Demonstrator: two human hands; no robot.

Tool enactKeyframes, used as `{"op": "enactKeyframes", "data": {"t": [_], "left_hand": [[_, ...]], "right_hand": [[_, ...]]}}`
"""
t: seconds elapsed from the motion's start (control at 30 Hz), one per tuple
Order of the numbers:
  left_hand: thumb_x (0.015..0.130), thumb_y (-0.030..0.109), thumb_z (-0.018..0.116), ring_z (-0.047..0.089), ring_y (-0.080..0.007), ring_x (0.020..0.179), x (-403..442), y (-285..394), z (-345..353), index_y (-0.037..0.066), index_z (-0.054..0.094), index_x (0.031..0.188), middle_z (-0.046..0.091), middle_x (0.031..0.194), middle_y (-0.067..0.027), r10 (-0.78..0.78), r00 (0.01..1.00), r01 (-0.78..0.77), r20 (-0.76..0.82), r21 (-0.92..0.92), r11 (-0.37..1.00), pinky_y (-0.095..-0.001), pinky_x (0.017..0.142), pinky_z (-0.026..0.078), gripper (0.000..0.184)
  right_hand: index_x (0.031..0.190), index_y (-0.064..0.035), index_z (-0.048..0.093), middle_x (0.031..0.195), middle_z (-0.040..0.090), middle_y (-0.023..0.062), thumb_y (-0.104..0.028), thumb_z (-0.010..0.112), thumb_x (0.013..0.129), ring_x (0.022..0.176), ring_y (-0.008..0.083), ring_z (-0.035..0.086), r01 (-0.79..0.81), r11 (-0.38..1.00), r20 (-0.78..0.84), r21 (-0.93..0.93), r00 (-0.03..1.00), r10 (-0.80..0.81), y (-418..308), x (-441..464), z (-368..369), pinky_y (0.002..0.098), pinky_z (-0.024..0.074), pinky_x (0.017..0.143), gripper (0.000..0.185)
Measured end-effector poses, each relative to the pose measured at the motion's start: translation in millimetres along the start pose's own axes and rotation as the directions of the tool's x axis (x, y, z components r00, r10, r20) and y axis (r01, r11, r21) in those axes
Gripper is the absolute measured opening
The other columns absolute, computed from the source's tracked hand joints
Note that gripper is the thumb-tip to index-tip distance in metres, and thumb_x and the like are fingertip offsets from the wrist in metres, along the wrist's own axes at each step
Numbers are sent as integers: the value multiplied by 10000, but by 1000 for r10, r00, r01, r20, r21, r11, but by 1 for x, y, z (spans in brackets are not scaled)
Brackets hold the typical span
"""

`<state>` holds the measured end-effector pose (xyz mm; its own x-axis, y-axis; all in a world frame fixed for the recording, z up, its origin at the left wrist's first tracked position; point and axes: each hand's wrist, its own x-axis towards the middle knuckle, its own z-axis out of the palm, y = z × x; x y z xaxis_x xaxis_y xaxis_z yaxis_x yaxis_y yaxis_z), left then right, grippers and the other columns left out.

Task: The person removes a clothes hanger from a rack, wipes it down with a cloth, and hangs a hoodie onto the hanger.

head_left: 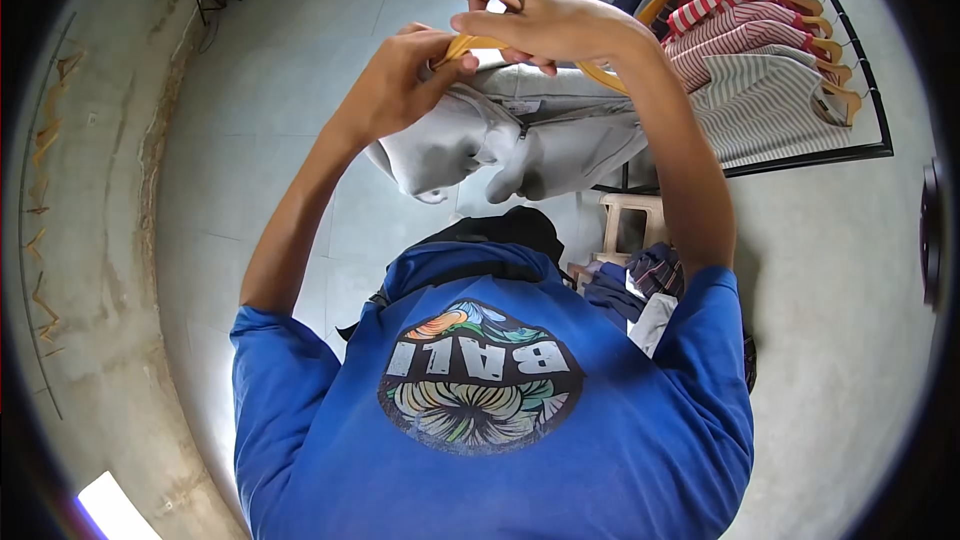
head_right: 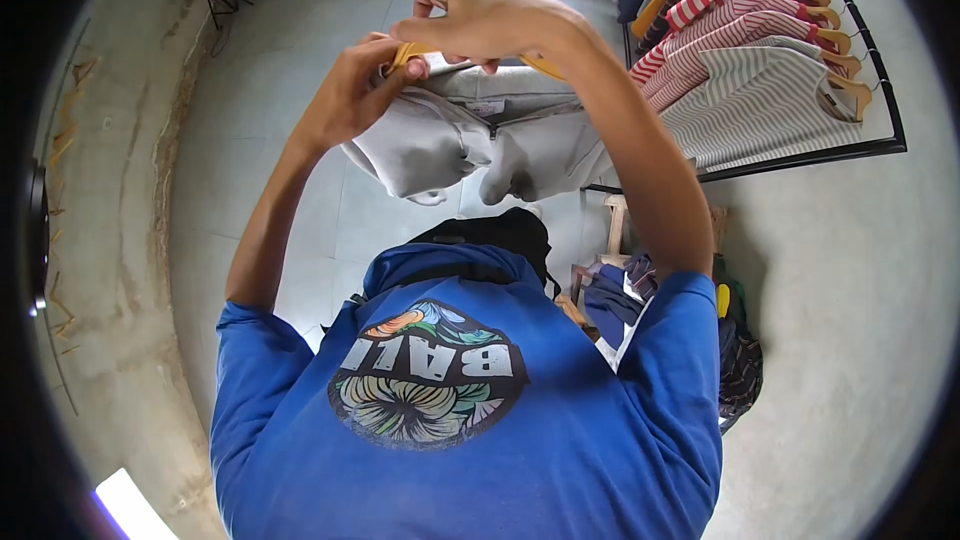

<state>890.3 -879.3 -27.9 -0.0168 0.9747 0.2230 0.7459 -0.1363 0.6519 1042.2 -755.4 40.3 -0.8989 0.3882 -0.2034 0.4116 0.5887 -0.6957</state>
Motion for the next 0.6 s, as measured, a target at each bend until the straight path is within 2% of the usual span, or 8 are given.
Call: {"op": "enactKeyframes", "data": {"t": [0.07,0.2,0.3,0.33,0.43,0.47,0.57,0.6], "left_hand": [[846,322,648,565,-316,1000,4,4,-4,37,633,1091,633,1006,-145,-91,993,96,81,-66,993,-331,924,418,377],[848,311,647,579,-279,970,8,0,-10,16,646,1034,648,928,-144,102,995,-102,-1,-26,994,-321,882,440,349],[848,291,647,612,-243,842,11,-25,-23,4,651,929,650,822,-154,-69,957,-19,-281,-299,954,-309,774,470,298],[848,291,647,612,-243,842,8,-29,-25,4,651,929,650,822,-154,-68,957,-20,-283,-296,955,-309,774,470,298],[847,255,647,631,-228,753,-4,-37,-21,5,653,907,658,827,-154,-209,976,219,69,-358,908,-296,716,487,257],[847,255,647,631,-228,753,-7,-35,-20,5,653,907,658,827,-154,-215,974,224,66,-356,907,-296,716,487,257],[846,228,645,654,-265,773,-11,-20,-15,28,680,982,685,849,-113,-200,972,203,-121,13,979,-296,755,504,244],[852,200,633,664,-280,850,-13,-23,-14,94,674,1095,694,923,-140,-182,955,245,-235,276,929,-308,771,513,268]], "right_hand": [[952,-27,574,547,456,-4,-485,502,908,406,67,437,12,1000,-57,-27,998,-13,-1,2,1,229,334,357,466],[946,-55,573,539,451,-3,-480,503,908,399,67,433,18,999,-47,-47,999,-20,6,1,-3,229,319,354,432],[949,-69,573,536,448,-2,-468,501,912,396,66,428,14,999,-12,-45,1000,-15,11,-1,-6,230,310,350,407],[948,-73,574,536,445,-1,-461,497,915,394,66,424,7,999,-5,-42,1000,-7,11,-1,-7,232,306,347,397],[946,-81,577,539,444,1,-453,499,916,396,68,421,44,997,-27,-66,999,-46,10,0,-3,238,307,349,382],[945,-84,579,542,446,2,-452,503,915,401,70,422,81,992,-57,-94,995,-87,9,0,0,242,312,353,377],[947,-102,585,569,478,9,-474,549,884,452,87,458,214,957,-85,-197,969,-234,18,9,3,243,366,424,379],[951,-116,588,593,508,15,-498,591,854,498,102,493,306,913,-70,-269,939,-336,24,13,4,240,415,491,394]]}}
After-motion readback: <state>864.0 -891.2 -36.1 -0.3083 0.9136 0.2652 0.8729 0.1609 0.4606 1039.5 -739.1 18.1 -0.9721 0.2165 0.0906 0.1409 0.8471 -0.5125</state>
